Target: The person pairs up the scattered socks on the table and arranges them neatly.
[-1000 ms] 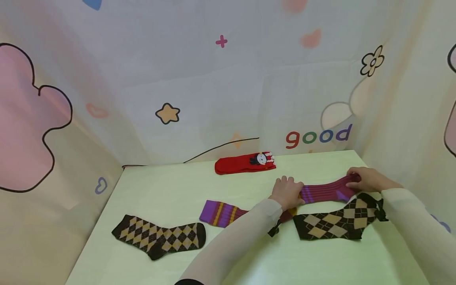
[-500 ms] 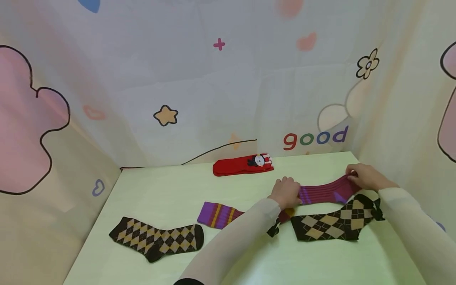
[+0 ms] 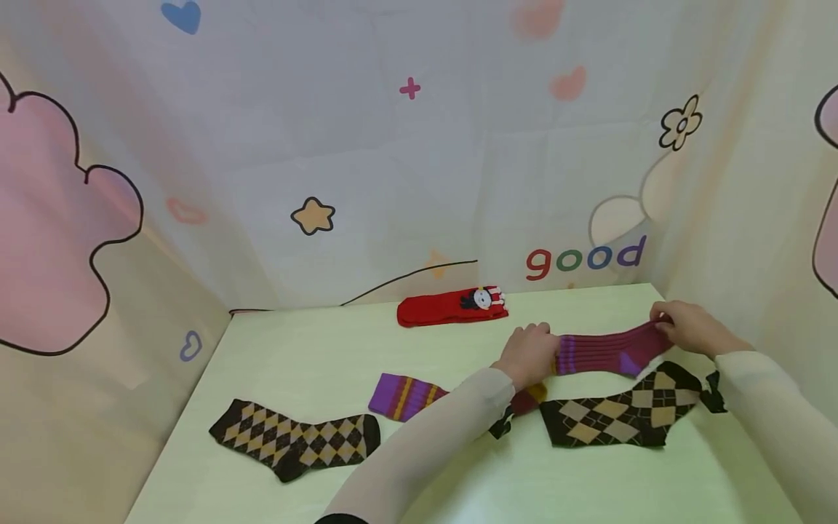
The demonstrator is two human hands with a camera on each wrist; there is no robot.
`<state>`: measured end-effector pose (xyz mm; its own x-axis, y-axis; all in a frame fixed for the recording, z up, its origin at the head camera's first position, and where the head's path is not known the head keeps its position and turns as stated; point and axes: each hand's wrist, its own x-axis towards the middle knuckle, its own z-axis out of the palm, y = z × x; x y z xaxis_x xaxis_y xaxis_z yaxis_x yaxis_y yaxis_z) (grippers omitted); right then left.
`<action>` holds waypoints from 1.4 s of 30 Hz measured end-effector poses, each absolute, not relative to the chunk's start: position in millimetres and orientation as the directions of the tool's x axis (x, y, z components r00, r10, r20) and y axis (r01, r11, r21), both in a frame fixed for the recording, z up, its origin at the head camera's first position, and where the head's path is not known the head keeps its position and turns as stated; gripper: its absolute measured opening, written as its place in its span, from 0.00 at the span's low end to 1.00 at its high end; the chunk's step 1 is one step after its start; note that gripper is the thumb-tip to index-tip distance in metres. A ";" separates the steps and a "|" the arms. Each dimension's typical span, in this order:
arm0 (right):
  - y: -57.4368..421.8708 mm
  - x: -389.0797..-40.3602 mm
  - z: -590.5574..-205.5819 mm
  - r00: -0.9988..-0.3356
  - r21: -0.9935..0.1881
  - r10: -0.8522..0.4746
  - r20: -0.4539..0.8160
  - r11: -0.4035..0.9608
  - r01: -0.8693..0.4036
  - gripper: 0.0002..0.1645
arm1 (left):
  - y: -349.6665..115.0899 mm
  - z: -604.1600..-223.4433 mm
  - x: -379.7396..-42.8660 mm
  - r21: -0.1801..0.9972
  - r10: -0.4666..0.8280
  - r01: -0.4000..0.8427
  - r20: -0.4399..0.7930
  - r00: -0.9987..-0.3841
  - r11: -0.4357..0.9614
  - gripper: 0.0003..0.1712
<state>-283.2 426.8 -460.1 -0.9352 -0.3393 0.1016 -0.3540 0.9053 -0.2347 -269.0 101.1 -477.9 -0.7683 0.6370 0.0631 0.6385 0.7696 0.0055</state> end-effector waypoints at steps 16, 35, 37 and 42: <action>424.1 -277.2 -449.3 -0.920 -0.244 -0.350 0.177 0.890 -0.386 0.05 | 78.5 -445.1 -261.7 -0.078 0.682 0.678 0.141 -0.718 0.731 0.07; 385.5 -269.0 -417.2 -0.856 -0.163 -0.417 0.307 0.863 -0.479 0.07 | 28.5 -411.1 -257.2 -0.072 0.696 0.703 0.245 -0.675 0.708 0.09; 382.0 -268.2 -414.7 -0.853 -0.158 -0.422 0.307 0.861 -0.483 0.07 | 23.5 -408.2 -255.9 -0.067 0.694 0.704 0.257 -0.672 0.707 0.09; 373.2 -265.4 -409.2 -0.828 -0.150 -0.457 0.325 0.839 -0.523 0.08 | 11.7 -403.8 -253.6 -0.041 0.692 0.713 0.281 -0.664 0.700 0.09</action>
<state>-265.4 373.2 -409.2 -0.8278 -0.4571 0.3253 -0.5225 0.8393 -0.1503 -253.6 11.7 -403.8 -0.6644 0.6925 0.2812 0.7125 0.7004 -0.0413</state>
